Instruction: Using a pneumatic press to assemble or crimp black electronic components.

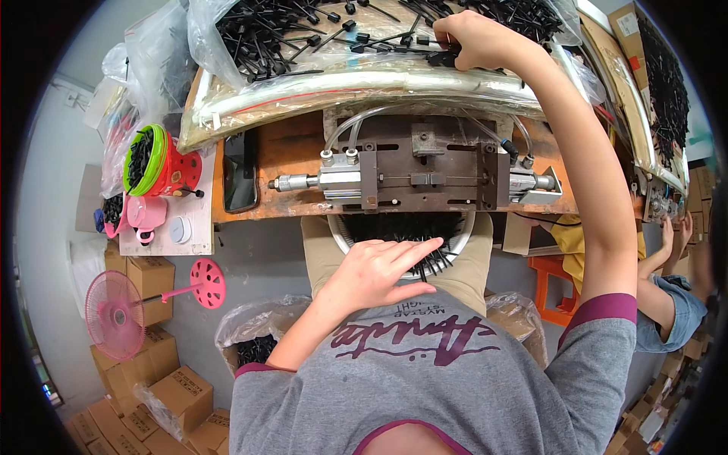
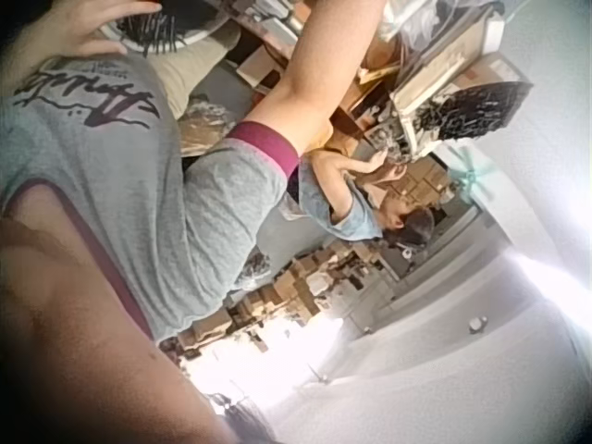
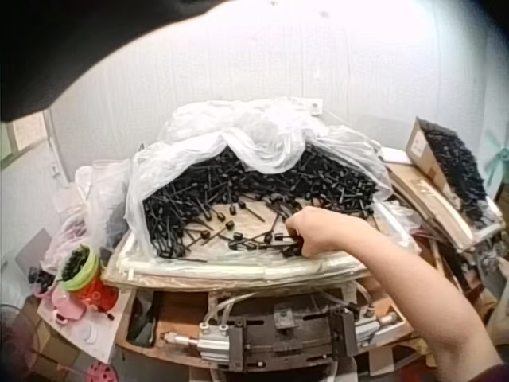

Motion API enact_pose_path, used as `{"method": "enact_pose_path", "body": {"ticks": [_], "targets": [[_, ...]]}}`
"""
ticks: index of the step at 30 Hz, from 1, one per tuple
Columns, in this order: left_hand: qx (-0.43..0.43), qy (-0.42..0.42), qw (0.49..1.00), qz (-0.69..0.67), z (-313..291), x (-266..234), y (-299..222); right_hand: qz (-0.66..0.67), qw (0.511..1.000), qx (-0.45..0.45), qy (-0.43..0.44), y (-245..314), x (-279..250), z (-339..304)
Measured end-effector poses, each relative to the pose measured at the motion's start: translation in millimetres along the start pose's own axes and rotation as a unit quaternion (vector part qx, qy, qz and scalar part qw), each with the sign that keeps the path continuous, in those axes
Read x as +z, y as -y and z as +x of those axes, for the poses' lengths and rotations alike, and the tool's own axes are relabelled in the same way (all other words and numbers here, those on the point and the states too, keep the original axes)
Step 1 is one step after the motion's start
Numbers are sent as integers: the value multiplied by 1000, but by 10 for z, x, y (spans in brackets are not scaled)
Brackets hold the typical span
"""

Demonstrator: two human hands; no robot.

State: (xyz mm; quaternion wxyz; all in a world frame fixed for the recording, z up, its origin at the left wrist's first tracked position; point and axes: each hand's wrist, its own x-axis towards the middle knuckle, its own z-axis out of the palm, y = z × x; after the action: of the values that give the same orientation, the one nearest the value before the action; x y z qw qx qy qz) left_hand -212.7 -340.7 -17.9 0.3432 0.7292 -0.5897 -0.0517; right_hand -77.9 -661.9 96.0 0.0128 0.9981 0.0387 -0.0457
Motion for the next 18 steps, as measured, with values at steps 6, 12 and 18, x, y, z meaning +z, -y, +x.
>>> {"method": "enact_pose_path", "body": {"ticks": [6,12,18], "targets": [[6,-31,999,-11,-51,39,44,46,999,3,-9,56,-269,-160],[19,-24,999,-26,8,35,30,83,984,13,-157,-216,-226,-282],[31,-94,995,-5,129,-120,41,458,843,156,-234,-96,-413,-563]]}}
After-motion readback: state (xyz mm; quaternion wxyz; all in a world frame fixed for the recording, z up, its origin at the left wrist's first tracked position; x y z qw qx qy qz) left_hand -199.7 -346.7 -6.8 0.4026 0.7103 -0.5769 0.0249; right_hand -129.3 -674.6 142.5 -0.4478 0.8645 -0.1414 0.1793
